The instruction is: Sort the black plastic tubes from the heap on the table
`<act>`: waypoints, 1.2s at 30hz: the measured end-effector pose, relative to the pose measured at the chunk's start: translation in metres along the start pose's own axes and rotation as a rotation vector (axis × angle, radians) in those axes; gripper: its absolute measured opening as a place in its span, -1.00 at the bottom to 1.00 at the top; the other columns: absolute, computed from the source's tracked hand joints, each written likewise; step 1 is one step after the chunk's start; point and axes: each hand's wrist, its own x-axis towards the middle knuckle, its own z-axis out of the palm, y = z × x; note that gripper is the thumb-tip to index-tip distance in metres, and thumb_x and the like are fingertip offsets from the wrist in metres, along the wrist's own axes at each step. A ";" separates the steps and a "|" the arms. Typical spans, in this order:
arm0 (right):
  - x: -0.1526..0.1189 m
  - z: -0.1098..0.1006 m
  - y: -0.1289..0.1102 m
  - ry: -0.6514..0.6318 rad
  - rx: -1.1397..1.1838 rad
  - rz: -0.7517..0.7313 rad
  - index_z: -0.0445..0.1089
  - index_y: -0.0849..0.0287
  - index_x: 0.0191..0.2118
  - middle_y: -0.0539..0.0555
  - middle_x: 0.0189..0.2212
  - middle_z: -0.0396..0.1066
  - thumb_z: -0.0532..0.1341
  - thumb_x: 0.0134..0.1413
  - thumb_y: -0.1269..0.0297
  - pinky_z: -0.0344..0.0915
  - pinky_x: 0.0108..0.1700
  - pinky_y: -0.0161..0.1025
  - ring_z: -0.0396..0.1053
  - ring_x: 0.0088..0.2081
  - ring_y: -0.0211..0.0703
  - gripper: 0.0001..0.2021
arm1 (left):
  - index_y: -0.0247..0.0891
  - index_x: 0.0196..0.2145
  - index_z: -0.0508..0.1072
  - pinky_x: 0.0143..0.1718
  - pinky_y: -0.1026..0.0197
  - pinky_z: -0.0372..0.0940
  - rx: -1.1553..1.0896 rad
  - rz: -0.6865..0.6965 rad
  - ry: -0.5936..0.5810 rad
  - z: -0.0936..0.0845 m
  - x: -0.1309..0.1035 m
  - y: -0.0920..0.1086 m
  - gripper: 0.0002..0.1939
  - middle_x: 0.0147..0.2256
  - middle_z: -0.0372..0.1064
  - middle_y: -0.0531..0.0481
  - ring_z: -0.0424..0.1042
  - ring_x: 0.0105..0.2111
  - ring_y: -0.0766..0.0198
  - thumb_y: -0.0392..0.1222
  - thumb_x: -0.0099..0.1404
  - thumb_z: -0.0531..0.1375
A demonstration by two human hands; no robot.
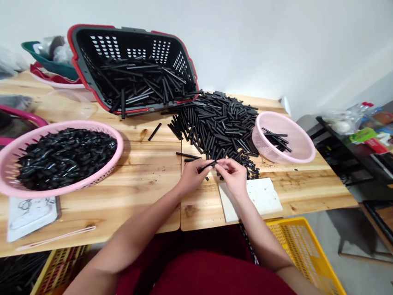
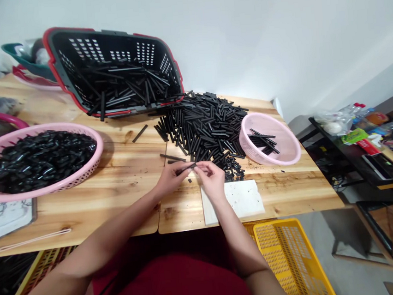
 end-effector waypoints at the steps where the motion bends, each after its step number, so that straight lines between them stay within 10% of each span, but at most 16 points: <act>1: 0.000 0.000 0.000 0.005 -0.001 -0.010 0.45 0.29 -0.24 0.09 -0.35 0.43 0.36 -0.08 0.18 0.40 -0.24 -0.40 0.42 -0.34 -0.32 -0.69 | -0.34 -0.06 0.53 -0.11 0.35 0.34 0.015 0.012 0.000 0.000 -0.001 0.001 -0.56 -0.12 0.47 -0.13 0.47 -0.16 0.33 0.00 0.20 0.19; 29: 0.014 -0.024 -0.009 -0.323 -0.077 0.071 0.47 0.32 -0.20 0.12 -0.41 0.45 0.37 -0.11 0.11 0.38 -0.32 -0.41 0.42 -0.40 -0.30 -0.60 | -0.33 -0.16 0.56 -0.31 0.46 0.24 0.204 0.169 -0.057 -0.008 -0.003 0.009 -0.64 -0.26 0.50 -0.10 0.44 -0.34 0.46 -0.05 0.25 0.14; 36: 0.013 -0.026 -0.007 -0.377 -0.318 -0.131 0.51 0.26 -0.17 0.11 -0.34 0.46 0.29 0.03 0.12 0.37 -0.32 -0.41 0.42 -0.36 -0.29 -0.67 | -0.32 -0.16 0.55 -0.34 0.47 0.21 0.274 0.171 -0.114 -0.007 -0.004 0.009 -0.67 -0.27 0.50 -0.08 0.42 -0.35 0.47 -0.07 0.26 0.12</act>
